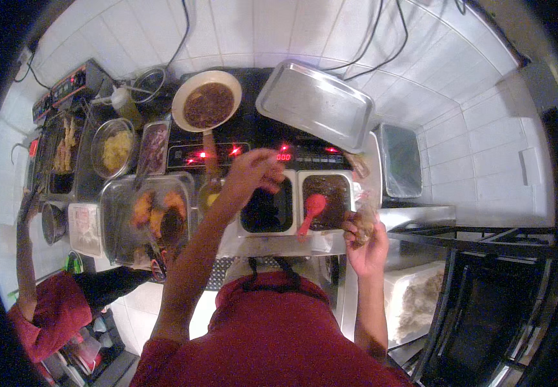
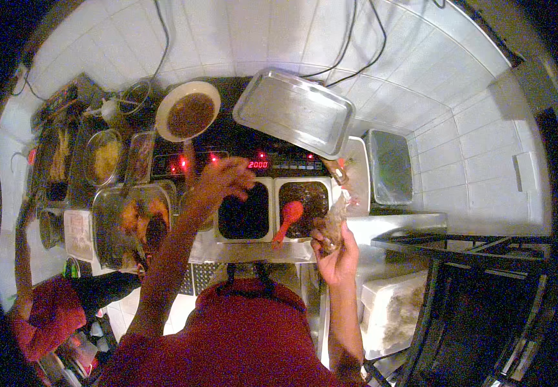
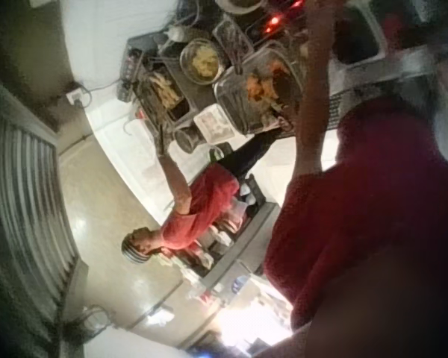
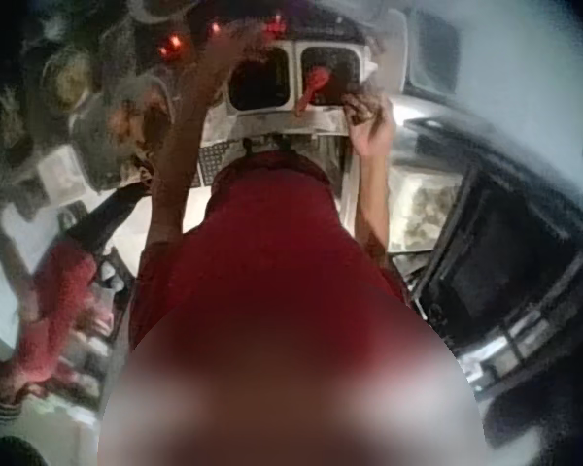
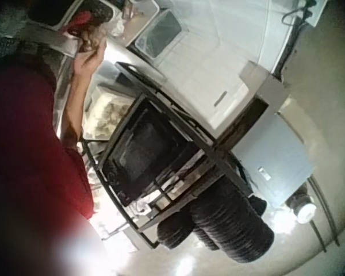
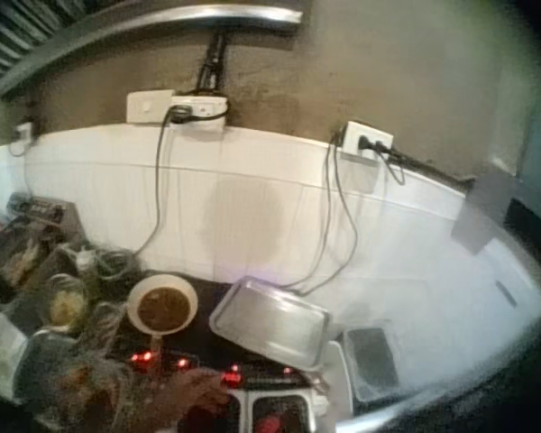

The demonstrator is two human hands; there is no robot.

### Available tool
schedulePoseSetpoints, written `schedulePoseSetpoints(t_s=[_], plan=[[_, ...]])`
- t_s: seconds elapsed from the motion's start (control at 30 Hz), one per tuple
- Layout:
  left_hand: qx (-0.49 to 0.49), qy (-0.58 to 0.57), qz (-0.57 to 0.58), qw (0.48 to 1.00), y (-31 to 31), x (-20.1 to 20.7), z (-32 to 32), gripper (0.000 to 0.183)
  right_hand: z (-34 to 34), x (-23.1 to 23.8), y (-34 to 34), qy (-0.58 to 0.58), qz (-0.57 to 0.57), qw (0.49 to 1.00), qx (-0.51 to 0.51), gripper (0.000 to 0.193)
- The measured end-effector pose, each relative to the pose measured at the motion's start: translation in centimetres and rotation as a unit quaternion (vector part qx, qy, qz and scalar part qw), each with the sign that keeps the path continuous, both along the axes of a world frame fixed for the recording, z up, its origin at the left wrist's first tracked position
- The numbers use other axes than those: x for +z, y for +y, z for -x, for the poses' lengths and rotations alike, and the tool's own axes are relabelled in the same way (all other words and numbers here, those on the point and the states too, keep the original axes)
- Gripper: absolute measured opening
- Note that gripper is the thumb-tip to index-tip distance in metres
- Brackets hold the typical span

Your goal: The person scoops rice into a black bowl and into red bento trays, then adds cooked meat and sauce from a pan. They retrieve breaded cutlets from a refrigerator, place them in sauce, and cut them into strips using kitchen shears. The cutlets are arranged in the bento trays alongside rice and vegetables.

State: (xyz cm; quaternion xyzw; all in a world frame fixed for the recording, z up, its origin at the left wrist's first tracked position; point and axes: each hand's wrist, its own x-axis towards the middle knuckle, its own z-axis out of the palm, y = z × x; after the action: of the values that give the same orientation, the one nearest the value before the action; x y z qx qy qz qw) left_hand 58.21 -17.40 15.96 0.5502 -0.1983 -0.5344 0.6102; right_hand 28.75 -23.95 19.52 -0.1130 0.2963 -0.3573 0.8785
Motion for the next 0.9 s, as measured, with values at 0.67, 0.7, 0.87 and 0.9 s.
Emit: schedulePoseSetpoints(t_s=[0.67, 0.7, 0.87, 0.9], plan=[[0.072, -0.178, -0.110, 0.975, 13.4, 0.1, 0.5, 0.029, -10.2, -0.4, -19.8, 0.490, 0.486, 0.717, 0.094, 0.054], [0.142, -0.222, -0.133, 0.955, 17.2, -0.7, -1.6, 0.028, -11.4, -1.3, -20.8, 0.516, 0.518, 0.677, 0.087, 0.053], [0.097, -0.561, -0.362, 0.739, 34.7, -7.0, -8.6, 0.028, -16.0, -6.5, -25.4, 0.557, 0.644, 0.493, 0.179, 0.055], [0.030, -0.620, -0.405, 0.672, 36.9, -8.1, -8.6, 0.028, -16.1, -7.4, -25.5, 0.625, 0.650, 0.383, 0.201, 0.055]])
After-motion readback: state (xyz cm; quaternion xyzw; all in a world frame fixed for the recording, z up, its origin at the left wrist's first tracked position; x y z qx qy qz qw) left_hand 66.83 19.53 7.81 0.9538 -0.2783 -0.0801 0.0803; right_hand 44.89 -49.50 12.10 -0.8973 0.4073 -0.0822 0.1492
